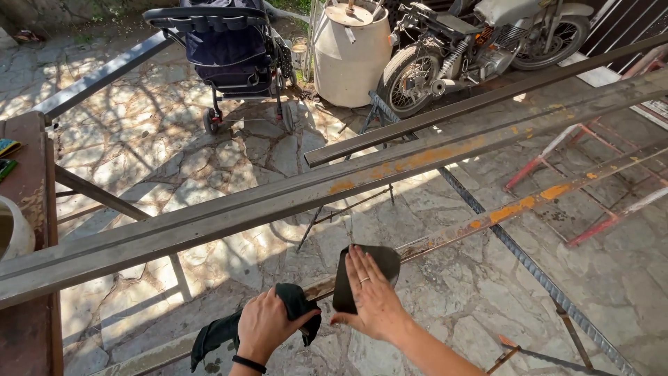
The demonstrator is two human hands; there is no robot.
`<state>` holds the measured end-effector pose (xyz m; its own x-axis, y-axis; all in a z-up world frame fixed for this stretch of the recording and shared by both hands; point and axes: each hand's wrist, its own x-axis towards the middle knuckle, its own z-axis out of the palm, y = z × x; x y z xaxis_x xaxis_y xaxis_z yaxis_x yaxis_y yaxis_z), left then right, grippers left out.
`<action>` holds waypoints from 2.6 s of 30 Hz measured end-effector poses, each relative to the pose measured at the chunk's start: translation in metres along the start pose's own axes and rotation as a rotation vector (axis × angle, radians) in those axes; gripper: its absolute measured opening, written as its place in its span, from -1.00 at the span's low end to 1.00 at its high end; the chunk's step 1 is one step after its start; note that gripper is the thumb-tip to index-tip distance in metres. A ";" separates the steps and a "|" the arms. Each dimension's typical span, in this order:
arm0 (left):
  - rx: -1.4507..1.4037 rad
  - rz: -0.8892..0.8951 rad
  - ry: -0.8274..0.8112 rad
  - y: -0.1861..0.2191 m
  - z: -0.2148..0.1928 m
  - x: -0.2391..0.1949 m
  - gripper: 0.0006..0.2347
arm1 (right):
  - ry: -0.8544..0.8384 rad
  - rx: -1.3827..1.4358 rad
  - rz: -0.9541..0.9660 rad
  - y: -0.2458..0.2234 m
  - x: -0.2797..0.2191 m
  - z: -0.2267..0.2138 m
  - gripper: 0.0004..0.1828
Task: Sanding long metal bars using a sanding block on a wooden table in an outdoor area.
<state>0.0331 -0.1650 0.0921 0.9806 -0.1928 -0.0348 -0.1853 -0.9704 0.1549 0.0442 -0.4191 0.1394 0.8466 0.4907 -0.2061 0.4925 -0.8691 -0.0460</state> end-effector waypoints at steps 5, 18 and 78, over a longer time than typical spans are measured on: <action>0.008 -0.015 -0.014 -0.004 0.010 0.000 -0.28 | 0.317 -0.211 0.039 0.047 -0.030 0.032 0.32; -0.011 0.042 0.069 -0.005 0.012 -0.002 -0.29 | 0.223 0.001 0.149 0.046 -0.027 0.038 0.26; 0.190 0.208 -0.222 -0.023 0.050 0.015 -0.36 | 0.154 0.082 0.655 -0.075 0.052 0.012 0.24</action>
<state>0.0490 -0.1530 0.0387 0.8867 -0.3961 -0.2384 -0.4087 -0.9126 -0.0040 0.0487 -0.3289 0.1207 0.9871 -0.1411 -0.0752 -0.1440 -0.9890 -0.0339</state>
